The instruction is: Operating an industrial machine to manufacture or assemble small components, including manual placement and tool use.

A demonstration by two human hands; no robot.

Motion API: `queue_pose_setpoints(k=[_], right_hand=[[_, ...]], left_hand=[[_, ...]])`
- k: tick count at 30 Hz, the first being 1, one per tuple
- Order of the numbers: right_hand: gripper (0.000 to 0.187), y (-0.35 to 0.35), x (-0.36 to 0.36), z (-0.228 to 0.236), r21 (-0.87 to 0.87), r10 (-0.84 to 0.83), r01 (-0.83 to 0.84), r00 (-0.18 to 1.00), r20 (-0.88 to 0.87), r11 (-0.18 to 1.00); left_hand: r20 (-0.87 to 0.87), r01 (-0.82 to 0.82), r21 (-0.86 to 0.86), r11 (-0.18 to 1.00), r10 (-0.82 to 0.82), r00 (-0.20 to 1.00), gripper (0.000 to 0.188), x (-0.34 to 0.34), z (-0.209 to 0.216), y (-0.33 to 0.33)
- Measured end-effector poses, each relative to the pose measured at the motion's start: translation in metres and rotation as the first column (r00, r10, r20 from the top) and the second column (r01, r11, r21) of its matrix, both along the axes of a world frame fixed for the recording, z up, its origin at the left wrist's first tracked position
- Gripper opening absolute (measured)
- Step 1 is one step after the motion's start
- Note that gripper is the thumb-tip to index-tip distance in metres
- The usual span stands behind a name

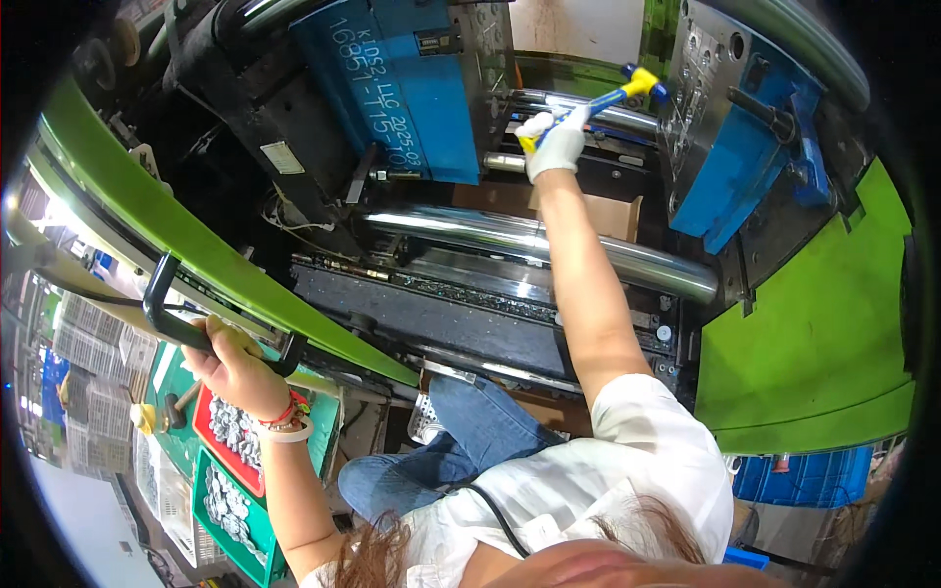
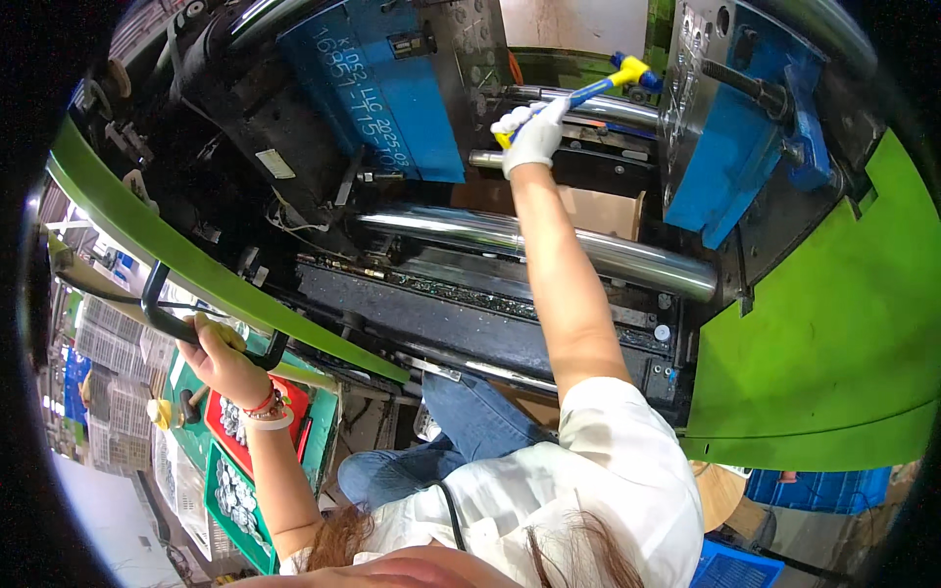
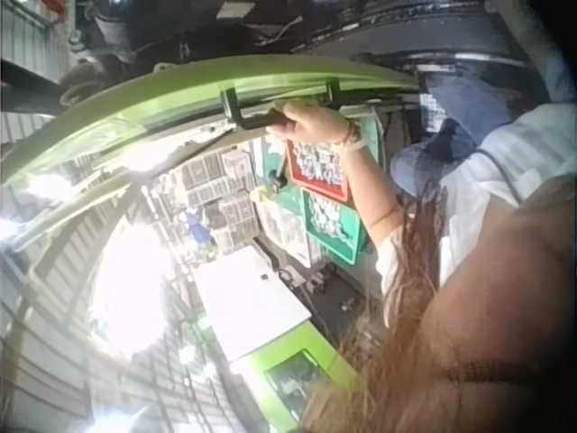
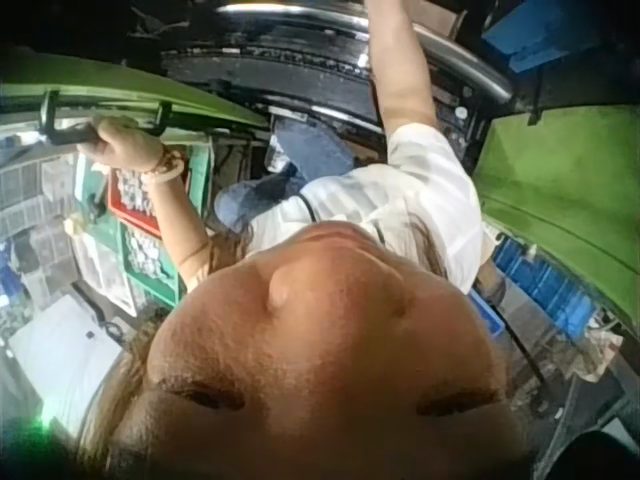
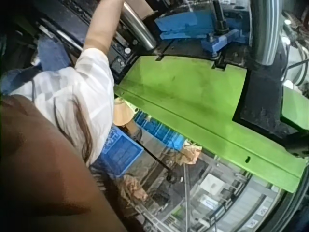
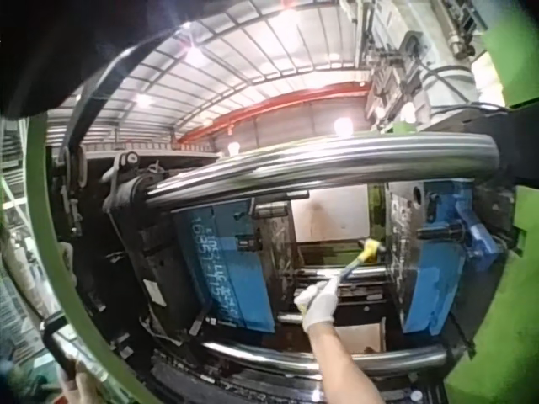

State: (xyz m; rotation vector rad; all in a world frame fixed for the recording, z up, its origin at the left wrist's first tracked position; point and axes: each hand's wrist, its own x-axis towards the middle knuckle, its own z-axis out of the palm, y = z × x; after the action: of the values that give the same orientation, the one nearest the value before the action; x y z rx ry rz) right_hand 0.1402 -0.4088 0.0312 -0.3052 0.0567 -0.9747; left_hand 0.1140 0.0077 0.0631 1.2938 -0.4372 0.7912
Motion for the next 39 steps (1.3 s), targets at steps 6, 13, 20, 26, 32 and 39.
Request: queue_pose_setpoints(k=[6,13,20,26,32,39], right_hand=[[0.048,0.003,-0.003,-0.018,-0.044,0.463,-0.485,0.854,-0.237,0.873],[0.048,-0.001,-0.018,-0.003,-0.090,0.109,-0.124,0.981,-0.160,0.988],[0.046,0.011,-0.013,-0.014,-0.049,0.478,-0.502,0.845,-0.239,0.863],[0.048,0.011,-0.060,-0.030,0.050,0.144,-0.135,0.940,-0.311,0.990],[0.055,0.077,-0.027,-0.028,0.136,0.243,-0.216,0.942,-0.230,0.967],[0.051,0.030,-0.043,-0.045,0.091,0.305,-0.291,0.917,-0.256,0.952]], left_hand=[[-0.019,0.004,0.036,0.999,-0.004,1.000,0.008,-0.002,-0.002,0.002],[-0.042,0.016,-0.001,1.000,-0.016,0.999,0.011,0.003,-0.005,0.005],[-0.042,0.044,-0.019,0.999,-0.045,0.998,0.011,0.001,-0.003,0.006],[-0.025,0.065,-0.034,0.997,-0.066,0.998,0.009,0.000,-0.004,0.006],[-0.025,0.050,0.006,0.999,-0.050,0.998,0.008,-0.001,-0.002,0.006],[-0.036,0.090,-0.056,0.994,-0.092,0.995,0.008,-0.002,0.000,0.003]])
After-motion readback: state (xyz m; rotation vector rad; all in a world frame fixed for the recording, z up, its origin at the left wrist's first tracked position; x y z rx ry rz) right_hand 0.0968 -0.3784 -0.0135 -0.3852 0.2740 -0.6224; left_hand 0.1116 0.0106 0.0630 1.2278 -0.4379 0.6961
